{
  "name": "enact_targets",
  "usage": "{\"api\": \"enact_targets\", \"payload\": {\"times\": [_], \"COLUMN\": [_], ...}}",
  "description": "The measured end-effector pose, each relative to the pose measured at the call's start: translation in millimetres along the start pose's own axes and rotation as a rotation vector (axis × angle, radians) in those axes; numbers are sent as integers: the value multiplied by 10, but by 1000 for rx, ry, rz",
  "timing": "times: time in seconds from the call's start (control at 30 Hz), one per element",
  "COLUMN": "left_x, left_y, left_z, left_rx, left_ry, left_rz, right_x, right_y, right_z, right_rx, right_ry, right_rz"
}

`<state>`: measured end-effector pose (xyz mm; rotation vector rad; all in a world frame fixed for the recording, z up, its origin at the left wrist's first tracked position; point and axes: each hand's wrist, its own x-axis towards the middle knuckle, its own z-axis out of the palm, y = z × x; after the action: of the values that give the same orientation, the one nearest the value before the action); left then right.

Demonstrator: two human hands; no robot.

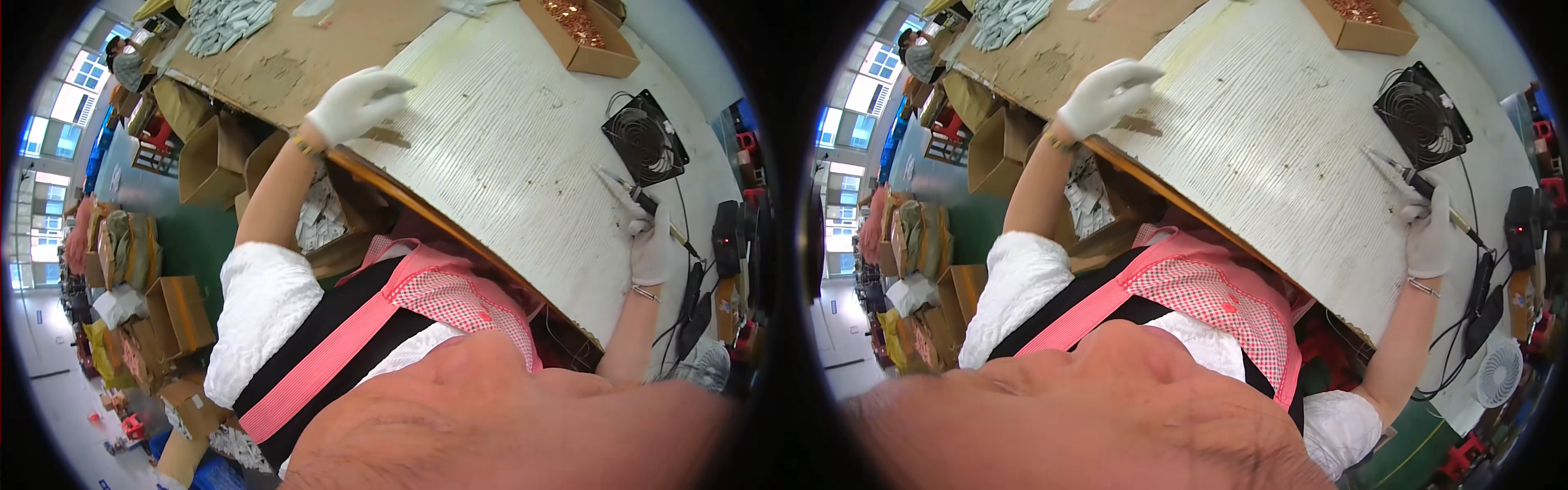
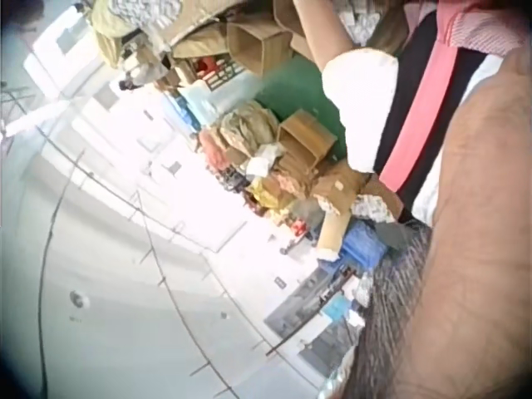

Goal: Soldering small electronic components onto parts at a workstation.

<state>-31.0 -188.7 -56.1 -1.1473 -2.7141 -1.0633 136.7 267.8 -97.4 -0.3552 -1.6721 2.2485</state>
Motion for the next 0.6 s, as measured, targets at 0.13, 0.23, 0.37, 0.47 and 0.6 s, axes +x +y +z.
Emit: {"api": "enact_targets", "payload": {"times": [0.13,0.23,0.37,0.47,0.6], "left_x": [1019,1737,2389,2576,2486], "left_y": [-114,-153,-516,-585,-446], "left_z": [368,490,723,827,779], "left_rx": [208,417,588,647,592], "left_ry": [8,48,209,237,120], "left_rz": [22,101,-92,-296,-296], "right_x": [-67,-40,-38,-58,-89], "right_y": [-93,-103,-137,-192,-218], "right_z": [-24,42,47,80,111], "right_rx": [-60,-17,57,58,57], "right_ry": [-31,-2,-6,28,10], "right_rz": [-44,-21,-40,-38,-25]}}
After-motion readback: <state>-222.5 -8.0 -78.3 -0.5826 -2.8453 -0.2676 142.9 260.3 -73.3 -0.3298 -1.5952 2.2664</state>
